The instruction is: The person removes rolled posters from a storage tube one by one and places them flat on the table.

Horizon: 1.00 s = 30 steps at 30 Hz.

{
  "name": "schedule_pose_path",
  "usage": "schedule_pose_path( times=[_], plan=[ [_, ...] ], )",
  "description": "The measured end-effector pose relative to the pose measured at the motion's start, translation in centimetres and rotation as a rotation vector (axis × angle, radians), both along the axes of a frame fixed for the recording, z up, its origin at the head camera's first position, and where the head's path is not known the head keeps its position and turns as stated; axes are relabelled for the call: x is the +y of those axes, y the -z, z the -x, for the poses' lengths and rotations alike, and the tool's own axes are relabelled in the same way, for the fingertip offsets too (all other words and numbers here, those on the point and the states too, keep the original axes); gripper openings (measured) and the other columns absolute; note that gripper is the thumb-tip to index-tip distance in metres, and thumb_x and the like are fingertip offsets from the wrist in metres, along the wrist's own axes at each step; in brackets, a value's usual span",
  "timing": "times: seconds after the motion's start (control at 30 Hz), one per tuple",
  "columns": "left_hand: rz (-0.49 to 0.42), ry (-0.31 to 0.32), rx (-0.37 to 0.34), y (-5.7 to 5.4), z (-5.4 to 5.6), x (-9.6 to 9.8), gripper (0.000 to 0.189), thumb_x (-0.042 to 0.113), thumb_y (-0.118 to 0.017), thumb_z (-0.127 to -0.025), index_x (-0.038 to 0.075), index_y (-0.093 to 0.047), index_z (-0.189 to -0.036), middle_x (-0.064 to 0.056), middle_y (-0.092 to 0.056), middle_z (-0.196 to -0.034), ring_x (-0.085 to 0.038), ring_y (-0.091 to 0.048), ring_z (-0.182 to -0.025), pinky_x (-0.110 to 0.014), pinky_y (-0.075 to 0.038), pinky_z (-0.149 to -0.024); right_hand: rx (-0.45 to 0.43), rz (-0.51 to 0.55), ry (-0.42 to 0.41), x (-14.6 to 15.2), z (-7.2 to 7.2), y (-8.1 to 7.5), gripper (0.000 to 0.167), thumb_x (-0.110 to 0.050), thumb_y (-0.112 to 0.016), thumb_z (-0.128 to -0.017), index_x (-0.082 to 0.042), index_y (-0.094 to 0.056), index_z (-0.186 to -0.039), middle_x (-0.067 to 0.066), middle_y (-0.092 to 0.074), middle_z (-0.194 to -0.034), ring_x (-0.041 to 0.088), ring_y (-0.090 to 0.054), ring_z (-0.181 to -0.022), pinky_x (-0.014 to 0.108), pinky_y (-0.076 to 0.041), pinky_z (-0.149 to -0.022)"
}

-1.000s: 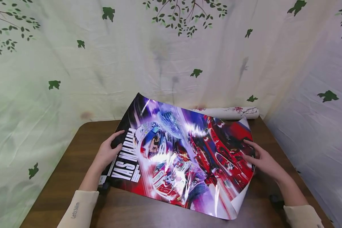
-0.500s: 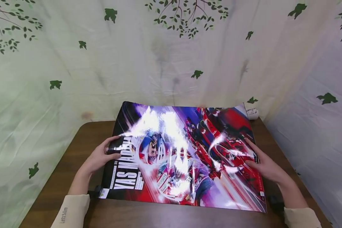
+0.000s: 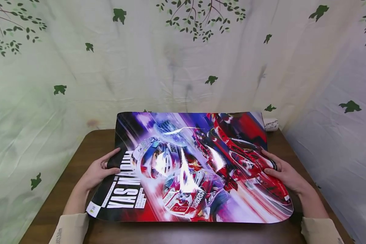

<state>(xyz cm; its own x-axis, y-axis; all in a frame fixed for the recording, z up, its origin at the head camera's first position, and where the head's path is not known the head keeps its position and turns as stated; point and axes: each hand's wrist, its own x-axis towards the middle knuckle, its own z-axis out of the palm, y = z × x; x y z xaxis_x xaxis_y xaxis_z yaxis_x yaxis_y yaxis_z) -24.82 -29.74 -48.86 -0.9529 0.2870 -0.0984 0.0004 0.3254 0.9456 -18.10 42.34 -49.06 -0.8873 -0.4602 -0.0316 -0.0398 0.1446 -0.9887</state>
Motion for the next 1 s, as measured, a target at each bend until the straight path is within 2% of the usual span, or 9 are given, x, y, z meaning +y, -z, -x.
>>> schedule_pose_path(
  times=[0.13, 0.27, 0.47, 0.53, 0.67, 0.73, 0.83, 0.93, 1.0],
  plan=[
    [-0.054, 0.040, 0.022, 0.1, -0.4, 0.1, 0.084, 0.007, -0.078, -0.095, 0.020, -0.033, -0.166, -0.003, -0.081, -0.099, -0.019, -0.080, -0.084, -0.038, -0.065, -0.071, 0.002, -0.025, 0.028, 0.0, -0.2, -0.1, 0.073, -0.006, -0.042, -0.113, -0.038, -0.012, -0.171, -0.019, -0.071, -0.128, 0.018, -0.080, -0.099, 0.038, -0.066, -0.078],
    [-0.071, 0.175, -0.003, 0.2, -0.4, 0.3, 0.080, 0.003, -0.073, -0.098, 0.020, -0.032, -0.164, -0.015, -0.068, -0.125, -0.022, -0.076, -0.101, -0.039, -0.065, -0.081, 0.005, -0.063, 0.051, 0.1, -0.2, 0.0, 0.082, -0.006, -0.046, -0.111, -0.039, -0.003, -0.171, -0.023, -0.052, -0.141, 0.007, -0.074, -0.110, 0.035, -0.065, -0.084],
    [-0.001, 0.380, -0.130, 0.7, -0.2, 0.9, 0.083, 0.011, -0.071, -0.100, 0.024, -0.026, -0.169, -0.026, -0.045, -0.149, -0.029, -0.065, -0.118, -0.041, -0.062, -0.094, -0.071, -0.225, 0.035, -0.3, 0.4, 0.4, 0.083, -0.014, -0.053, -0.108, -0.028, -0.003, -0.172, 0.014, -0.016, -0.169, -0.009, -0.054, -0.124, 0.036, -0.060, -0.093],
    [0.012, 0.388, -0.142, 0.9, -0.1, 1.1, 0.083, 0.013, -0.071, -0.099, 0.023, -0.027, -0.169, -0.028, -0.045, -0.149, -0.032, -0.064, -0.119, -0.041, -0.062, -0.095, -0.121, -0.263, 0.065, -0.6, 0.7, 0.5, 0.077, -0.020, -0.052, -0.110, -0.027, -0.008, -0.172, 0.029, -0.019, -0.167, 0.002, -0.062, -0.121, 0.042, -0.062, -0.091],
    [0.055, 0.338, -0.120, 1.2, 0.0, 1.3, 0.084, 0.016, -0.075, -0.098, 0.027, -0.029, -0.168, -0.026, -0.047, -0.150, -0.031, -0.063, -0.120, -0.036, -0.060, -0.095, -0.116, -0.363, 0.103, -1.1, 1.4, 0.8, 0.078, -0.026, -0.058, -0.109, -0.019, -0.012, -0.172, 0.039, -0.027, -0.161, 0.027, -0.067, -0.118, 0.039, -0.063, -0.087],
    [0.061, 0.312, -0.118, 1.2, -0.1, 1.2, 0.086, 0.016, -0.076, -0.097, 0.027, -0.029, -0.168, -0.023, -0.049, -0.151, -0.027, -0.063, -0.121, -0.033, -0.059, -0.096, -0.062, -0.413, 0.099, -1.0, 1.4, 1.0, 0.082, -0.025, -0.061, -0.108, -0.015, -0.011, -0.171, 0.041, -0.028, -0.159, 0.023, -0.065, -0.119, 0.034, -0.062, -0.085],
    [0.022, 0.299, -0.127, 1.3, -0.3, 0.8, 0.087, 0.011, -0.073, -0.098, 0.022, -0.025, -0.170, -0.021, -0.054, -0.147, -0.022, -0.068, -0.118, -0.032, -0.060, -0.095, 0.000, -0.419, 0.114, -0.7, 1.2, 1.1, 0.081, -0.020, -0.062, -0.107, -0.014, -0.013, -0.171, 0.030, -0.039, -0.156, 0.010, -0.067, -0.113, 0.030, -0.061, -0.084],
    [-0.057, 0.292, -0.145, 1.3, -0.5, 0.2, 0.084, 0.007, -0.068, -0.101, 0.017, -0.022, -0.170, -0.014, -0.064, -0.138, -0.021, -0.074, -0.112, -0.038, -0.063, -0.091, 0.046, -0.368, 0.132, -0.2, 0.8, 1.1, 0.073, -0.017, -0.058, -0.109, -0.020, -0.020, -0.171, 0.002, -0.058, -0.147, 0.003, -0.071, -0.104, 0.031, -0.063, -0.082],
    [-0.090, 0.280, -0.142, 1.2, -0.6, -0.1, 0.080, 0.006, -0.066, -0.103, 0.017, -0.023, -0.170, -0.006, -0.069, -0.132, -0.021, -0.076, -0.108, -0.040, -0.064, -0.089, 0.029, -0.291, 0.136, 0.0, 0.6, 1.0, 0.069, -0.015, -0.054, -0.110, -0.025, -0.022, -0.171, -0.016, -0.064, -0.133, 0.009, -0.076, -0.100, 0.034, -0.064, -0.080]
  ],
)
